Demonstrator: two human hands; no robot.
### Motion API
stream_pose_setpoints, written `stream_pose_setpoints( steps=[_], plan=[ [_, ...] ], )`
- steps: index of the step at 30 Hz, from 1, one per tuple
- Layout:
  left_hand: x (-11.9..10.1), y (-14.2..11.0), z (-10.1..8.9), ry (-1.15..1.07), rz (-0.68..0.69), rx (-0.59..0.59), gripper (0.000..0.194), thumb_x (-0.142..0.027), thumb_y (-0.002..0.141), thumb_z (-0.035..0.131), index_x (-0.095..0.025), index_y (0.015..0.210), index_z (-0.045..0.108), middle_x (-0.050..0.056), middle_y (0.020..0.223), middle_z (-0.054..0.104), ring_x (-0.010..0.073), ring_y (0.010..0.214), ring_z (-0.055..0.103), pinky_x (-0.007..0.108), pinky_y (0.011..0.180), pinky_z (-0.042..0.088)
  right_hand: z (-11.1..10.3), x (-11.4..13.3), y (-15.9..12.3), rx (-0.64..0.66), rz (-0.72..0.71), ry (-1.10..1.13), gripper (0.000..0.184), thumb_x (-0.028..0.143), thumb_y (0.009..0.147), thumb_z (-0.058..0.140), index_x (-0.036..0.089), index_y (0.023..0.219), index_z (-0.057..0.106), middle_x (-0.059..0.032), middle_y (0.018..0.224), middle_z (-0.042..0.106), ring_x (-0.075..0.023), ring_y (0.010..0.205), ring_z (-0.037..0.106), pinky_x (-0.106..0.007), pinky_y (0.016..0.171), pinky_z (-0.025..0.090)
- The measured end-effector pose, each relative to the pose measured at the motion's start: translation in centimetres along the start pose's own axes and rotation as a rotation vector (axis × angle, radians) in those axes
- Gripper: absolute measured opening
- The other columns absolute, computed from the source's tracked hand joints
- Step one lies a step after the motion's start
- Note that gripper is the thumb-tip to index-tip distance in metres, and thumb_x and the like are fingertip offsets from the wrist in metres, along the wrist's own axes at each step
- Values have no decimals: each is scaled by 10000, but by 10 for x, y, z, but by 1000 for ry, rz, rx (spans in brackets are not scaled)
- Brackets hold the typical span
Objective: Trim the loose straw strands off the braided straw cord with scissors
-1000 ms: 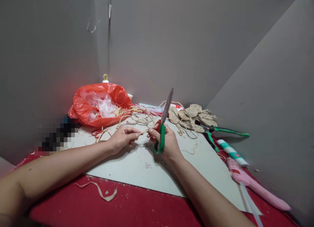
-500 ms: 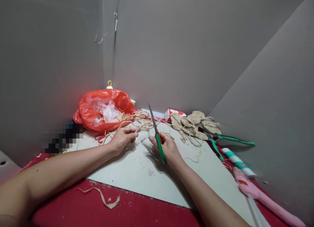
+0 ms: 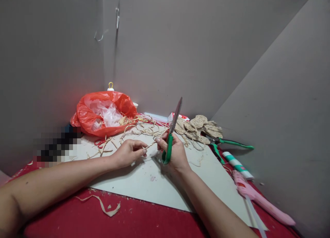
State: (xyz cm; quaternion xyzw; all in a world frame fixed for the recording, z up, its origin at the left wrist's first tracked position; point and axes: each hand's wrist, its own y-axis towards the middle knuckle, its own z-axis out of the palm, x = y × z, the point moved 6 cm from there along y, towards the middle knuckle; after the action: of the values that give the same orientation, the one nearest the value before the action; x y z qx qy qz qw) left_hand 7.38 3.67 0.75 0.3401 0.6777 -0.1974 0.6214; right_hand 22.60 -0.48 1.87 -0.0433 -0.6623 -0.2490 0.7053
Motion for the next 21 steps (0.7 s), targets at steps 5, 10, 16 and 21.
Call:
stream_pose_setpoints(
  steps=[5, 10, 16, 21],
  plan=[
    [-9, 1, -2, -34, 27, 5, 139, -236, 778, 594, -131, 769, 685, -4, 596, 572, 81, 552, 458, 228, 563, 345, -3, -1, 2, -48, -8, 13, 355, 332, 597, 785, 219, 721, 473, 79, 569, 510, -81, 487, 462, -211, 479, 351],
    [-2, 4, -4, -252, -128, -25, 170, -278, 763, 625, -125, 819, 675, -33, 528, 490, 46, 435, 295, 217, 444, 192, -5, -6, 2, -47, 27, -83, 367, 420, 617, 763, 214, 724, 479, 72, 536, 505, -87, 467, 443, -211, 451, 336],
    [5, 7, -11, -431, -209, -76, 229, -267, 746, 655, -106, 907, 634, -31, 560, 493, 17, 395, 239, 202, 417, 101, -12, -7, 3, -17, -43, -357, 396, 555, 679, 670, 214, 735, 478, 70, 539, 420, -91, 475, 376, -223, 437, 320],
    [4, 7, -15, -499, -189, -107, 246, -243, 766, 630, -113, 973, 599, -53, 552, 455, 14, 386, 229, 189, 408, 89, -10, 5, 2, 51, -141, -628, 375, 575, 753, 570, 215, 744, 467, 50, 591, 448, -108, 534, 391, -240, 515, 344]
  ],
)
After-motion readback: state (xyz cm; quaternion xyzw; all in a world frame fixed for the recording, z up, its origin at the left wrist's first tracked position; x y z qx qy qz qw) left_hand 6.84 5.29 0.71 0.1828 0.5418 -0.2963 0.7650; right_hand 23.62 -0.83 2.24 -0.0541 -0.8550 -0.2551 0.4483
